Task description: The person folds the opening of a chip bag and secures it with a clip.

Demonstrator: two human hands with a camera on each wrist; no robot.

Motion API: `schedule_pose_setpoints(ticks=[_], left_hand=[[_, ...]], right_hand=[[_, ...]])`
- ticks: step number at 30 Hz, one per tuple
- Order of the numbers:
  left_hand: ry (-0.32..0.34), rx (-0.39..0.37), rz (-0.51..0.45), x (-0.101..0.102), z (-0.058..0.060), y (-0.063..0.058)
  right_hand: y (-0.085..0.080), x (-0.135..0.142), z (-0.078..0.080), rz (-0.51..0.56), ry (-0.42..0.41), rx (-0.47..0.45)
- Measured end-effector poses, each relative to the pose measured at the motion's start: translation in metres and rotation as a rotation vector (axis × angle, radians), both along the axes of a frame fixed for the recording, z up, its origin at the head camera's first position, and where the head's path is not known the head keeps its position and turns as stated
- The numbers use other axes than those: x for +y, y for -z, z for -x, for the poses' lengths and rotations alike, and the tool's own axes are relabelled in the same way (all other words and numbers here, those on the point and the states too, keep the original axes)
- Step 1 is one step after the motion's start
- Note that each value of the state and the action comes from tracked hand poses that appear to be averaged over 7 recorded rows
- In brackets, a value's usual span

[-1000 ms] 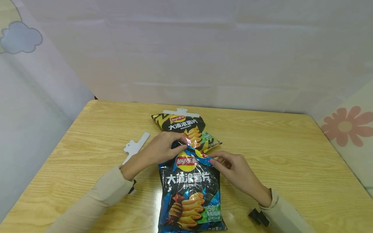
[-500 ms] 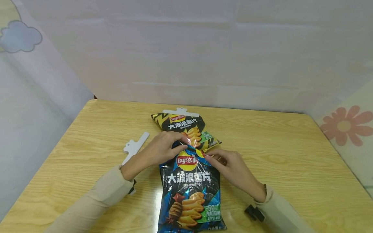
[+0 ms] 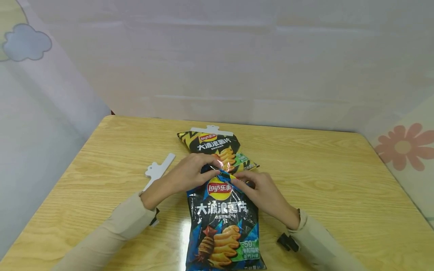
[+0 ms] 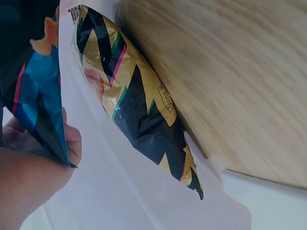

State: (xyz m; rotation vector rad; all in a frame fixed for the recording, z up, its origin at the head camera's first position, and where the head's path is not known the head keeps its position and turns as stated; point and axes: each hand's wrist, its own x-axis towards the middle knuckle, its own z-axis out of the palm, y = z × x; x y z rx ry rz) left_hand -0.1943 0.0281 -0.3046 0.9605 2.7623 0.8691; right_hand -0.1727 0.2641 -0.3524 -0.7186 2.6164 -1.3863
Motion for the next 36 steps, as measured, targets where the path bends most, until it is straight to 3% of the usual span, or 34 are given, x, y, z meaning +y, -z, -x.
schedule_pose_setpoints(ticks=[6, 16, 21, 36], left_hand=[[-0.016, -0.046, 0.006, -0.002, 0.000, -0.002], [-0.141, -0.120, 0.033, -0.011, 0.000, 0.000], [-0.166, -0.160, 0.013, -0.016, -0.002, 0.001], [-0.163, -0.119, 0.043, -0.027, -0.006, 0.000]], right_hand=[[-0.001, -0.001, 0.000, -0.001, 0.003, 0.026], [0.000, -0.001, -0.002, -0.002, 0.020, 0.023], [0.000, -0.001, -0.002, -0.005, 0.023, 0.014], [0.001, -0.003, -0.002, -0.014, 0.036, 0.042]])
